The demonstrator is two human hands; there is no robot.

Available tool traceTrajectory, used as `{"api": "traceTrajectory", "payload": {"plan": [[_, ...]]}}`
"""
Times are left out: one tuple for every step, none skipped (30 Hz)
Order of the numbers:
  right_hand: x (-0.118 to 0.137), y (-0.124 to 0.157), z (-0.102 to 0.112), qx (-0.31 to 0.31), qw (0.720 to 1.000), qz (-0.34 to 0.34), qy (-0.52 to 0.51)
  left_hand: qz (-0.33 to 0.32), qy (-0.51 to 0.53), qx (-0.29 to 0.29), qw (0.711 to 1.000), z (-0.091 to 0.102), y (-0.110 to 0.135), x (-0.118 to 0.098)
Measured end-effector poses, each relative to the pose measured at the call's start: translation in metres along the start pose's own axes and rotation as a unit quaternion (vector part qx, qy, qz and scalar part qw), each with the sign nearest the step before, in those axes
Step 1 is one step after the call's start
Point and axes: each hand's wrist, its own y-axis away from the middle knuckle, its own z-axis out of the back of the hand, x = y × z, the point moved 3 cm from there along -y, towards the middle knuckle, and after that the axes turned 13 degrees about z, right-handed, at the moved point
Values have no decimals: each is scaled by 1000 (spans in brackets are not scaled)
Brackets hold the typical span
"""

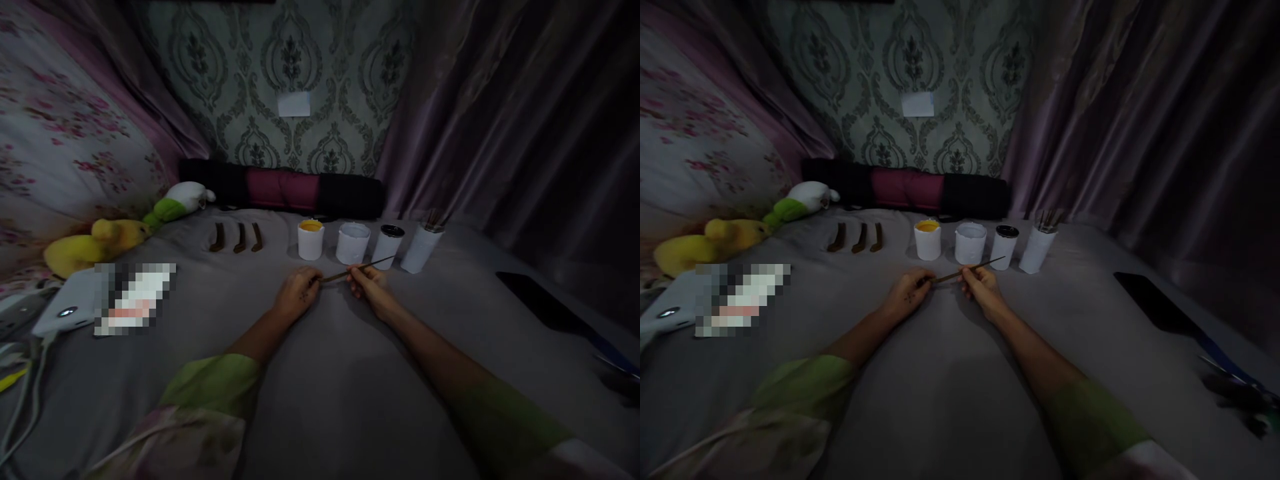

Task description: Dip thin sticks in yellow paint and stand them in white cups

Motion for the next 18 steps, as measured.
{"api": "traceTrajectory", "payload": {"plan": [[0,0,0,-4,1000,0,2,16,15,0,1000,-1,-1,2],[0,-1,1,-8,1000,1,5,32,30,0,999,-2,-2,4],[0,-1,1,-13,1000,1,8,48,46,1,998,-3,-2,5],[0,-1,2,-18,1000,3,10,64,64,2,996,-4,-3,7],[1,-2,2,-22,1000,4,11,81,83,3,993,-5,-3,8],[1,-2,3,-26,1000,4,13,100,102,4,990,-6,-4,9],[2,-2,3,-30,999,6,14,116,120,7,986,-6,-4,10],[2,-2,4,-34,999,8,15,131,137,9,982,-7,-5,11],[3,-2,4,-37,999,12,17,145,152,9,978,-7,-5,12],[4,-2,5,-39,999,16,18,159,168,8,973,-7,-5,12],[4,-2,5,-42,999,19,18,174,184,7,967,-6,-6,12],[5,-2,5,-44,999,20,16,192,202,9,961,-6,-6,11],[5,-2,5,-47,999,20,14,212,223,16,951,-7,-6,10],[5,-2,6,-50,999,18,10,233,248,27,940,-7,-5,9],[4,-2,6,-53,998,18,6,251,275,39,927,-8,-5,7],[4,-3,6,-55,998,18,3,266,301,50,914,-8,-4,5],[3,-3,6,-55,998,18,1,276,325,58,903,-9,-4,3],[3,-3,6,-54,998,19,-1,281,346,64,893,-9,-4,1]]}}
